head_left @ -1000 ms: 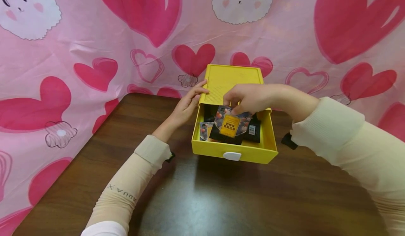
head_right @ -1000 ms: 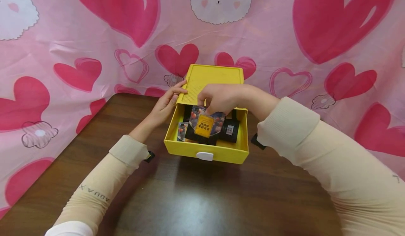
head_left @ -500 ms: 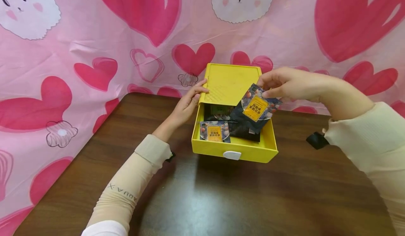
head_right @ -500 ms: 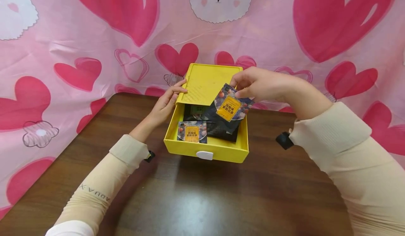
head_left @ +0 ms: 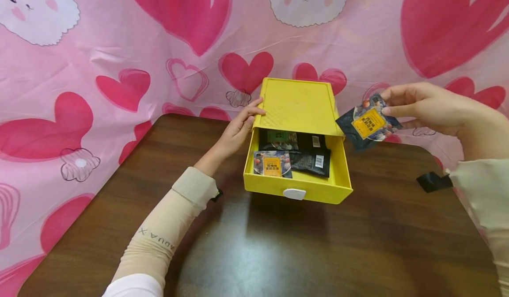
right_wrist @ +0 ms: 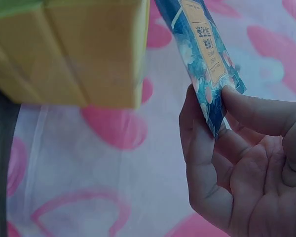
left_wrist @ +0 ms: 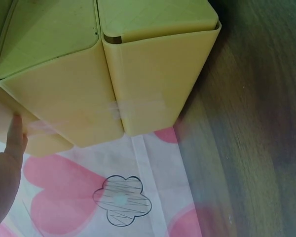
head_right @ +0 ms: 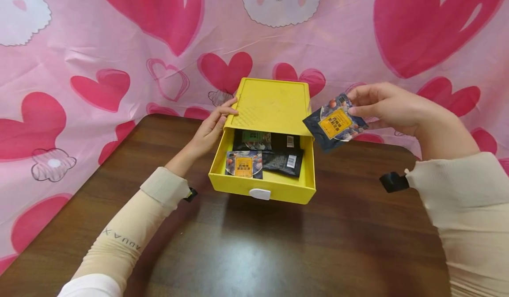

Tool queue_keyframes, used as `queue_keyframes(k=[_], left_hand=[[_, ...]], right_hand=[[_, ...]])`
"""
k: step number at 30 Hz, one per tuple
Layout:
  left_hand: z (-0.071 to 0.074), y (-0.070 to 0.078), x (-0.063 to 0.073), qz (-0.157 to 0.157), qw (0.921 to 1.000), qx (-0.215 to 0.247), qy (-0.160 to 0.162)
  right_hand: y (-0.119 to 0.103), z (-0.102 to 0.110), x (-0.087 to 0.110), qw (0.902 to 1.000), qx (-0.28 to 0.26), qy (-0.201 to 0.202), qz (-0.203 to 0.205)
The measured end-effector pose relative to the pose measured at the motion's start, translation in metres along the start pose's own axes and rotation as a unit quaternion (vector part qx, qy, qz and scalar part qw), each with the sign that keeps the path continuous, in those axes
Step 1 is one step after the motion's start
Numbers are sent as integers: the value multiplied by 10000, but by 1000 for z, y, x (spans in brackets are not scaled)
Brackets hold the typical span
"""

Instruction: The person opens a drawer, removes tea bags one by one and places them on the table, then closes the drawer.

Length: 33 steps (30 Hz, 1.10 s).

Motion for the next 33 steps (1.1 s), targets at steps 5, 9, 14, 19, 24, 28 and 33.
queue_keyframes(k=[5, 9, 14, 19, 24, 28, 33], left_hand=[[2, -8, 0, 3, 10000, -36, 18], [1, 1, 0, 91, 9999, -71, 52], [-2, 21, -1, 134, 9999, -79, 29], [-4, 25, 0, 247, 9997, -9, -12], [-5, 24, 0, 274, 9996, 58, -22], [-5, 24, -1, 220, 9997, 50, -6], [-5, 25, -2, 174, 9998, 22, -6]], right_hand=[[43, 4, 5, 9985, -430, 70, -345], [74, -5, 3, 9953, -827, -85, -503], [109, -30, -5, 9896, -1183, -286, -770], [139, -54, -15, 9829, -1473, -483, -997], [166, -73, -20, 9710, -1948, -712, -1192], [183, -86, -24, 9630, -2186, -905, -1287], [198, -101, -28, 9636, -2096, -934, -1372]])
Point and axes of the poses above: each hand's wrist, its own x-axis away from the middle knuckle, its own z-axis out of the back of the hand, y = z × x, the point moved 5 cm from there along -x, towards the middle knuckle, and after that the axes turned 5 degrees about x, right-handed, at the moved point
